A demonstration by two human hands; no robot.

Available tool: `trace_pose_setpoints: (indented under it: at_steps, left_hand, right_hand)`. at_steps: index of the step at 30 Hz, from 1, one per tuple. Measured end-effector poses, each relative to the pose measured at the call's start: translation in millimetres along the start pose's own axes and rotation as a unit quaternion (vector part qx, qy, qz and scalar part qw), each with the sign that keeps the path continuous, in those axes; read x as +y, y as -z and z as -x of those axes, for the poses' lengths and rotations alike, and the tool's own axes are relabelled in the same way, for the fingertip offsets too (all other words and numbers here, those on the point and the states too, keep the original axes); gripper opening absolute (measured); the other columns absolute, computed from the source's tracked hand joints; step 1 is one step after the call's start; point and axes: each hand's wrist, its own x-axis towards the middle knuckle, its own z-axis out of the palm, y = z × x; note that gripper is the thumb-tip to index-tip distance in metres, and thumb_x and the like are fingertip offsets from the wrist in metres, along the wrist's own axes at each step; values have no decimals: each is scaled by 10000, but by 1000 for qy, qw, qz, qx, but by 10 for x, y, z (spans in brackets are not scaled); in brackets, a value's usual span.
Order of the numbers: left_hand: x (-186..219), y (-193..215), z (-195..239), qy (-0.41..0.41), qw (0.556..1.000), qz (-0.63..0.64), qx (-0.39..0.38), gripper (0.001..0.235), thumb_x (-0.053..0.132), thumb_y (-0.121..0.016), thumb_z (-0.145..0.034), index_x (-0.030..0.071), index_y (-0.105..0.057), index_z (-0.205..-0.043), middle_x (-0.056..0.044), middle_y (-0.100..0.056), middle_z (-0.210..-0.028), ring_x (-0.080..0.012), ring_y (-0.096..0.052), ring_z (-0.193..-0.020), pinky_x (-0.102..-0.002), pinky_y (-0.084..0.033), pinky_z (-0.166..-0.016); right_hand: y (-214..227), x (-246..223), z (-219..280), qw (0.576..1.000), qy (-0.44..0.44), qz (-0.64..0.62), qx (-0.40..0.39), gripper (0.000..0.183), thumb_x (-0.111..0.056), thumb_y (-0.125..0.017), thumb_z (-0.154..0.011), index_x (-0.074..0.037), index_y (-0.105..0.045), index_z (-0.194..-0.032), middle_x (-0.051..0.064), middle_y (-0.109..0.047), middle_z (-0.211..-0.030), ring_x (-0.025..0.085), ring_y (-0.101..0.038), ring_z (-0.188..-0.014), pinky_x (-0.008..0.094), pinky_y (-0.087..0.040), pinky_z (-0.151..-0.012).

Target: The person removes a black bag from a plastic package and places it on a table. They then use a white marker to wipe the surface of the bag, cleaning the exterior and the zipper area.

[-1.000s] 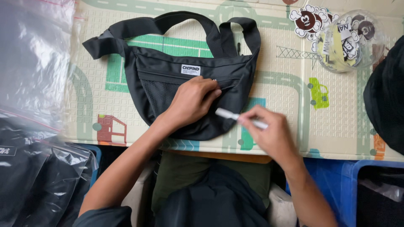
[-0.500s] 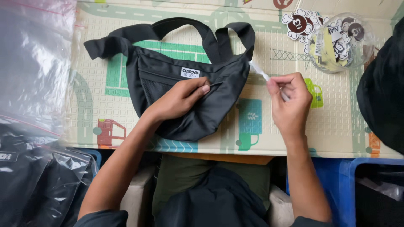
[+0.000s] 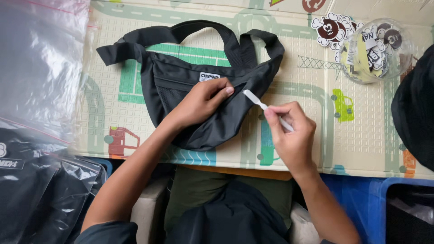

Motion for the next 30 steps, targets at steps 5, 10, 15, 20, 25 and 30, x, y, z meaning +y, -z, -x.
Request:
trace_pose_setpoints:
  at_steps: [5, 10, 15, 20, 25, 30]
  left_hand:
    - [-110, -219, -185, -5, 988, -146, 46, 250, 267, -627, -1172, 110, -678, -984, -167, -645, -716, -461, -709, -750, -523, -541, -693]
    - [-186, -413, -403, -21, 979, -192, 68, 264, 305, -631, -1168, 135, -660, -969, -130, -653, -683, -453, -727, -727, -514, -544, -639]
    - [-245, -545, -601, 3, 963, -251, 98, 203, 283, -643, -1120, 150, -690, -974, -119, -675, -679, -450, -753, -765, -529, -576, -645]
    - [-226, -559, -635, 24, 961, -255, 107, 220, 319, -642, -1126, 161, -704, -985, -112, -691, -685, -435, -767, -765, -522, -590, -650]
    - [-287, -615, -832, 68, 955, -257, 131, 241, 346, -656, -1094, 178, -714, -931, -63, -673, -629, -411, -761, -679, -487, -567, -594]
    - [-130, -587, -876, 66, 965, -145, 210, 221, 260, -572, -1134, 105, -711, -1058, -184, -754, -788, -505, -788, -823, -561, -601, -708]
  right_hand:
    - [0, -148, 199, 987, -18, 78, -140, 49, -142, -871, -988, -135, -822, -990, 82, -866, -839, 323, -856, -789, 395, -636, -649]
    - [250, 63, -19, 978, -19, 198, -68, 88, -169, -849, -1090, -110, -785, -1093, 117, -861, -993, 395, -831, -951, 520, -633, -795]
    - [83, 238, 220, 982, -131, 60, -119, 85, -162, -824, -1052, -89, -783, -1063, 121, -877, -935, 255, -863, -860, 385, -676, -793]
    - [488, 350, 36, 986, -141, 8, -91, 85, -69, -787, -1112, -11, -752, -1163, 137, -804, -945, 158, -788, -843, 366, -660, -750]
    - [214, 210, 212, 982, -149, -21, -115, 122, -108, -823, -1074, -6, -766, -1111, 160, -850, -932, 138, -789, -813, 366, -661, -692]
    - [466, 156, 224, 973, -157, -62, -156, 104, -44, -840, -1015, 21, -791, -1080, 175, -812, -816, 127, -735, -643, 341, -633, -564]
